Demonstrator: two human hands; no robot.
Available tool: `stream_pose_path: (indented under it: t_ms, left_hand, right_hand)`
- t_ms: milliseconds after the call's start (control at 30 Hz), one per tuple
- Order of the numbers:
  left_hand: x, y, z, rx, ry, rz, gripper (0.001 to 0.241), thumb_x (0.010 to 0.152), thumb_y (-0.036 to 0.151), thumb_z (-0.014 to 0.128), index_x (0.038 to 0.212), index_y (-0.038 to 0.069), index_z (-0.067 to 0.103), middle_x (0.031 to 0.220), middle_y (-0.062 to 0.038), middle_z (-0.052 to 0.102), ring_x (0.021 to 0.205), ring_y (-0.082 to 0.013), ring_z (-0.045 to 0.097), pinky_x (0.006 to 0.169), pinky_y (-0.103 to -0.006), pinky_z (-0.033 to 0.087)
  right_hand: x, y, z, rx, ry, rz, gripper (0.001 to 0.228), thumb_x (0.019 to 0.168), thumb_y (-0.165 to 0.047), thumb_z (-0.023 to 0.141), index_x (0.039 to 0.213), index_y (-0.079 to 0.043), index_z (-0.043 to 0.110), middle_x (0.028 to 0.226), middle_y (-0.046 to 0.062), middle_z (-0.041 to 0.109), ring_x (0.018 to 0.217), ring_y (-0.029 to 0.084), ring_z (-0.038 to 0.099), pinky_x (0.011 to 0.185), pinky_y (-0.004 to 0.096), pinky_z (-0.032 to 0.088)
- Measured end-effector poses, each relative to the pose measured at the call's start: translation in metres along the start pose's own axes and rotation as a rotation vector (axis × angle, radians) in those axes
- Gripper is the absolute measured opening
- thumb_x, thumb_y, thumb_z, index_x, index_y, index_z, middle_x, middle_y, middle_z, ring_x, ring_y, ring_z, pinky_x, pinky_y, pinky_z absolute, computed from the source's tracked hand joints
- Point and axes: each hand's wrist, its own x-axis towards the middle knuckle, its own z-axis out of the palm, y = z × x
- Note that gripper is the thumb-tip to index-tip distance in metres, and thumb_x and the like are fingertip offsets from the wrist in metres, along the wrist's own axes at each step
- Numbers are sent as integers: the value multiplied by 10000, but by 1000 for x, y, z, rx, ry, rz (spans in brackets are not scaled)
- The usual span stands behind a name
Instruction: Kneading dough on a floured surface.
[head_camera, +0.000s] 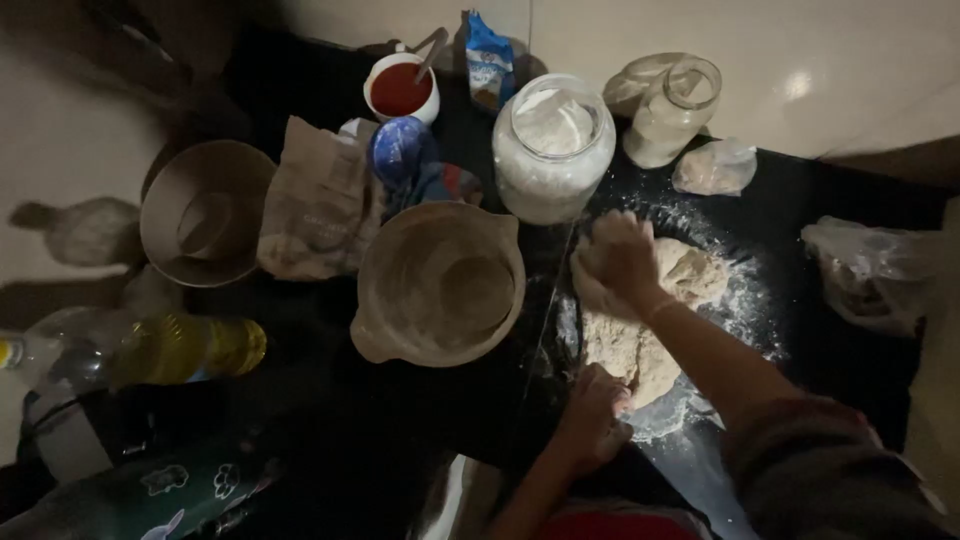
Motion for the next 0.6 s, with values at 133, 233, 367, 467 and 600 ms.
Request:
stream_pose_path:
  t_ms: [133, 233, 367, 467, 600]
  left_hand:
    - [-11, -16, 10, 42, -7, 70, 291, 923, 261, 510, 1067, 10, 546, 1082, -203, 555, 1045, -441, 514, 1059, -629, 329]
    - [-17, -28, 16, 182, -250, -175, 211, 802, 112, 657, 987, 11, 649, 1055, -182, 656, 1130, -383, 607, 1256, -586, 184]
    - [-27, -48, 20, 211, -191, -61, 266, 946, 283, 498, 1067, 84, 625, 1144, -170, 601, 1136, -385, 526, 1077, -564, 265]
    - [-30, -37, 10, 107, -258, -162, 635, 1044, 510, 244, 1211, 62, 662, 1319, -161, 619, 1292, -381, 547, 1201, -574, 190]
    - [-16, -31, 2, 28, -208, -44, 674, 1085, 586, 192, 1180, 71, 615, 1145, -164, 639, 1147, -408, 585, 1152, -541, 253]
  right_hand:
    - [28, 30, 40, -177, 34, 51, 298, 974, -405, 520, 913, -140, 642, 887, 62, 622, 842, 259, 591, 798, 422, 450]
    - [13, 46, 53, 64, -100, 94, 409, 967, -399, 547, 1206, -151, 767, 1195, 96, 754, 1000, 316, 711, 720, 477, 563]
    - [-50, 33, -15, 179, -487, -30, 441, 1018, -451, 519, 726, -146, 643, 719, 50, 651, 684, 222, 613, 658, 424, 432]
    - [-126, 28, -56, -1, -554, -26, 339, 973, -325, 618, 676, -174, 677, 589, -23, 620, 559, 138, 592, 605, 310, 494]
    - [-197, 43, -60, 23, -58, -165, 296, 919, -310, 560, 697, -121, 614, 836, 135, 661, 862, 352, 653, 720, 464, 515]
